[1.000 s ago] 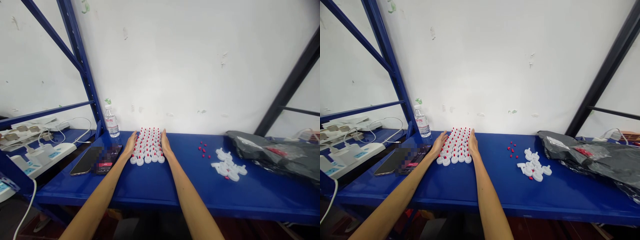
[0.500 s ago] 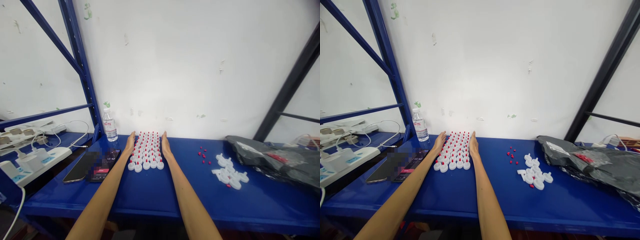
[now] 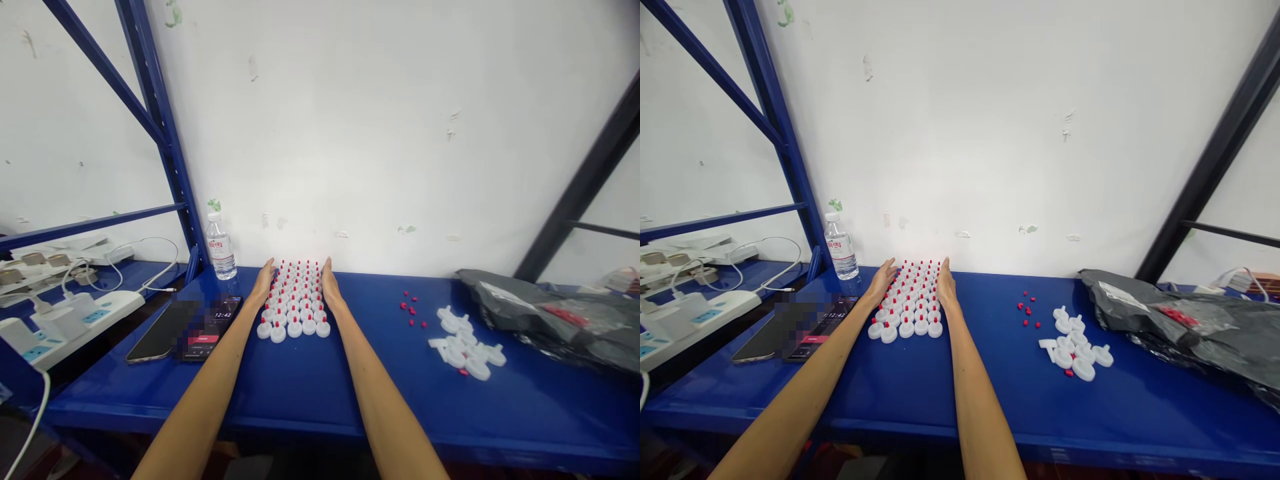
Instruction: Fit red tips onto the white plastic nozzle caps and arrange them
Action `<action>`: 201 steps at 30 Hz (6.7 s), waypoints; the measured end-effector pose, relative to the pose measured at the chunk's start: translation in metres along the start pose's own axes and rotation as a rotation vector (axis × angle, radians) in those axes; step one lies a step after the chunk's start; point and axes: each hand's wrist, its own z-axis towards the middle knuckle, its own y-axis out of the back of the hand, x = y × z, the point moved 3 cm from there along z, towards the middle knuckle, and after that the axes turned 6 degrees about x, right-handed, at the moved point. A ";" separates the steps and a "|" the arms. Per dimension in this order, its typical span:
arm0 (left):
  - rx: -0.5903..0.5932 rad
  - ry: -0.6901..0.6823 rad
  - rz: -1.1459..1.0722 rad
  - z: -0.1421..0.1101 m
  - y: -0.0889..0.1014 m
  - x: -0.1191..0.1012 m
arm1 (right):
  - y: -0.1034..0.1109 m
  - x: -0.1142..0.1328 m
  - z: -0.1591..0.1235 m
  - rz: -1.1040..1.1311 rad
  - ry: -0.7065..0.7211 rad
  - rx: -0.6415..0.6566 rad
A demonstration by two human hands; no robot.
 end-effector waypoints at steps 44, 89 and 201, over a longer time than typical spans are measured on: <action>0.778 -0.659 1.066 -0.163 -0.267 0.000 | 0.236 0.106 -0.207 -1.134 -0.030 -0.257; 0.728 -0.179 0.044 -0.167 -0.183 -0.003 | 0.176 0.074 -0.173 -0.871 -0.041 -0.119; -0.110 -0.082 1.116 -0.210 0.050 -0.041 | 0.268 0.086 -0.201 -1.138 -0.234 -0.133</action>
